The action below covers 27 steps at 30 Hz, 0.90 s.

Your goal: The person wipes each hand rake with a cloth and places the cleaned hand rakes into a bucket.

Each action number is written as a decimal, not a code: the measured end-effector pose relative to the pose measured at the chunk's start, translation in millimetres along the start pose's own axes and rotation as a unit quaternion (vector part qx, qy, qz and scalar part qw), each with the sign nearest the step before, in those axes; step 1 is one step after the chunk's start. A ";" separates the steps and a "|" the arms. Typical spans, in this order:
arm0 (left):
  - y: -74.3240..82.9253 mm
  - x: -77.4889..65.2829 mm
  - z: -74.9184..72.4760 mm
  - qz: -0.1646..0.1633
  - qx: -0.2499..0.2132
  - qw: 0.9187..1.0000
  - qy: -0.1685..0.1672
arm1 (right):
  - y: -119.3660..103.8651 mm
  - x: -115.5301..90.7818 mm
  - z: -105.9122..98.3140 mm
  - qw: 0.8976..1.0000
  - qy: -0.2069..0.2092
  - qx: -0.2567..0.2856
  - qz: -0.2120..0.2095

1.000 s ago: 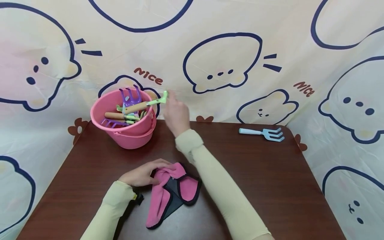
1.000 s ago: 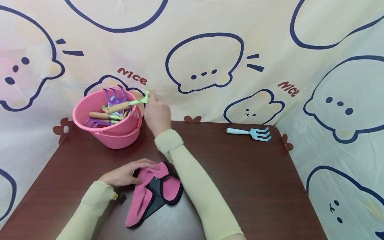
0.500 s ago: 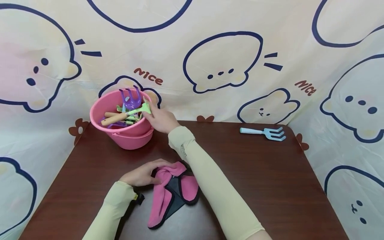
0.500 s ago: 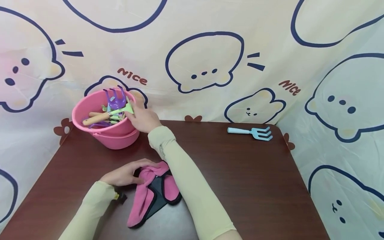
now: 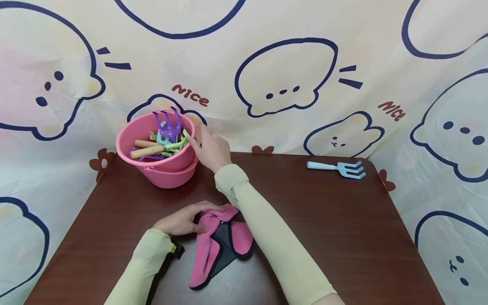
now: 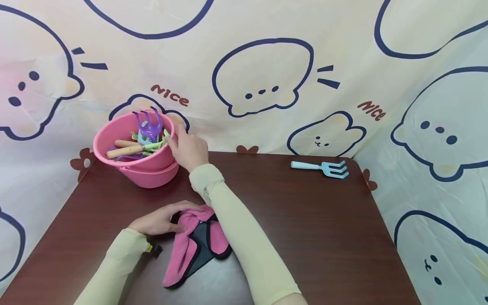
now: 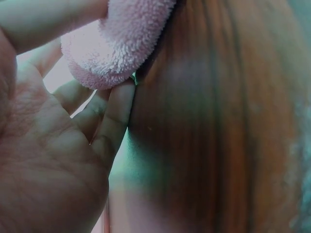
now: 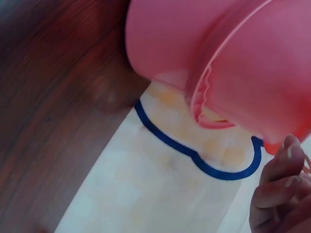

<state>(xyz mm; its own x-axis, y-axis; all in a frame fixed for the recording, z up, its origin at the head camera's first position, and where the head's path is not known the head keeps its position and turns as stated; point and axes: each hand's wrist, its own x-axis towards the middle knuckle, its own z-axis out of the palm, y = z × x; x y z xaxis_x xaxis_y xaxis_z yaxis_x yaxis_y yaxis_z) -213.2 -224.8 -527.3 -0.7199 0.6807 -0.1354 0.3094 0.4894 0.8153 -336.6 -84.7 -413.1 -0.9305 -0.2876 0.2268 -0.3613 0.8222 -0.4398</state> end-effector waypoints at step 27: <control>0.0 -2.0 0.1 -0.045 -0.035 0.998 0.002 | 326.4 -126.3 -96.5 0.968 -0.076 0.061 0.233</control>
<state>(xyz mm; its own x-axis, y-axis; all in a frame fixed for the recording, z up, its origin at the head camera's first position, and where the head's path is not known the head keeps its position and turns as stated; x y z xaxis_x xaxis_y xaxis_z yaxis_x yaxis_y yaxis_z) -211.7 -226.1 -527.0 -0.7450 0.6338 -0.2080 0.1991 0.5089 0.8375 -331.2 267.4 -501.5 -0.9889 0.0246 -0.1465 0.1040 0.8188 -0.5645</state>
